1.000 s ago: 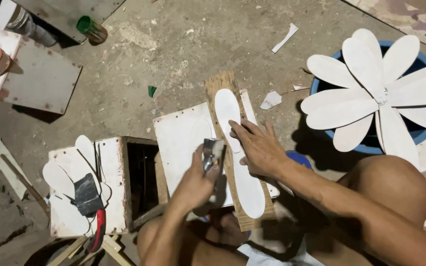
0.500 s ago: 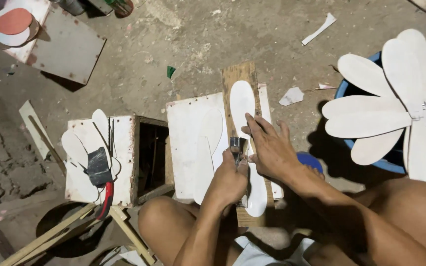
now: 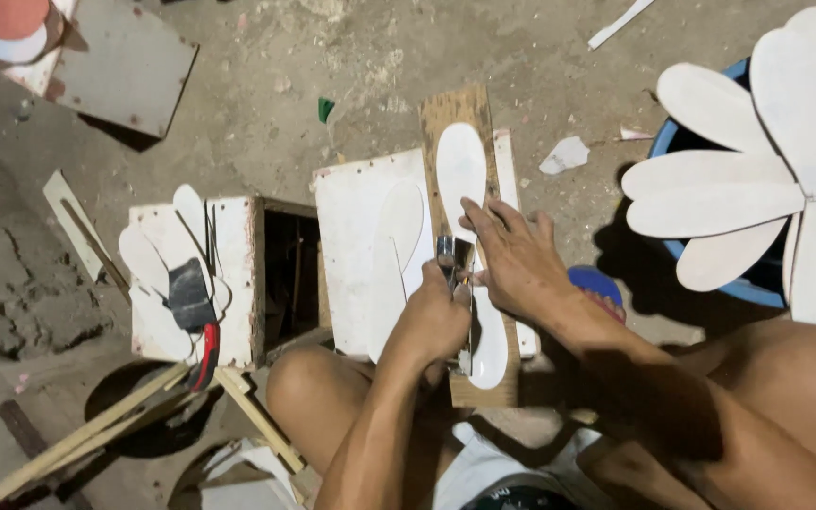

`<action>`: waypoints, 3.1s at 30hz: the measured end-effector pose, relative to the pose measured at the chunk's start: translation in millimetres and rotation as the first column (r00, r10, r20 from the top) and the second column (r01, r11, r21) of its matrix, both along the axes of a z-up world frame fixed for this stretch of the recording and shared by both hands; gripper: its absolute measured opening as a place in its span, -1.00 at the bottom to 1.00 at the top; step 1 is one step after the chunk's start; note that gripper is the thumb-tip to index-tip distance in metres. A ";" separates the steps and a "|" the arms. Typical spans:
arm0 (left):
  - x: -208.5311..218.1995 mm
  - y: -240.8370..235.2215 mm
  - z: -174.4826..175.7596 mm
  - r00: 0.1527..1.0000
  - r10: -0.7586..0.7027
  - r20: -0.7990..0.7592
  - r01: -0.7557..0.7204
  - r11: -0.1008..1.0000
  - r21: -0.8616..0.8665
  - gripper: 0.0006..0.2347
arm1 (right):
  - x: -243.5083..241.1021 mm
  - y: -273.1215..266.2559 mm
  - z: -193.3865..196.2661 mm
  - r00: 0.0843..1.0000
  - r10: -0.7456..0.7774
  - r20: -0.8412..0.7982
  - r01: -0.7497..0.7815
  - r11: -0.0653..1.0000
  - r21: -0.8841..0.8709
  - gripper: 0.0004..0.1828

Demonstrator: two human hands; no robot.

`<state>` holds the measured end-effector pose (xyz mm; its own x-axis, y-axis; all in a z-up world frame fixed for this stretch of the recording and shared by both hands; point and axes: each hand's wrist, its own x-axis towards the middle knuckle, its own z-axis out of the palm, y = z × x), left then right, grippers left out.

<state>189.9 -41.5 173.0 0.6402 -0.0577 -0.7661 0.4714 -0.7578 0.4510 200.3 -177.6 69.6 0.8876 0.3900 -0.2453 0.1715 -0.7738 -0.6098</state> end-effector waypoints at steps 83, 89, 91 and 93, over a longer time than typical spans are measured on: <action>-20.3 -9.6 -42.0 0.986 0.101 0.133 -0.099 0.995 -0.021 -0.48 | 6.4 -13.3 17.0 0.971 0.235 -0.052 -0.240 0.954 -0.177 0.35; -26.7 -20.5 -38.7 0.979 0.082 0.186 -0.093 0.994 0.051 -0.47 | 10.5 -17.4 2.0 0.965 0.258 -0.035 -0.260 0.944 -0.206 0.37; -27.7 -21.0 -49.5 0.976 0.080 0.203 -0.094 0.994 0.060 -0.47 | 11.5 -19.6 3.0 0.964 0.264 -0.044 -0.266 0.936 -0.229 0.37; -32.1 -18.1 -54.0 0.972 0.086 0.220 -0.106 0.991 0.081 -0.47 | 10.4 -16.1 0.7 0.959 0.281 -0.050 -0.284 0.928 -0.242 0.36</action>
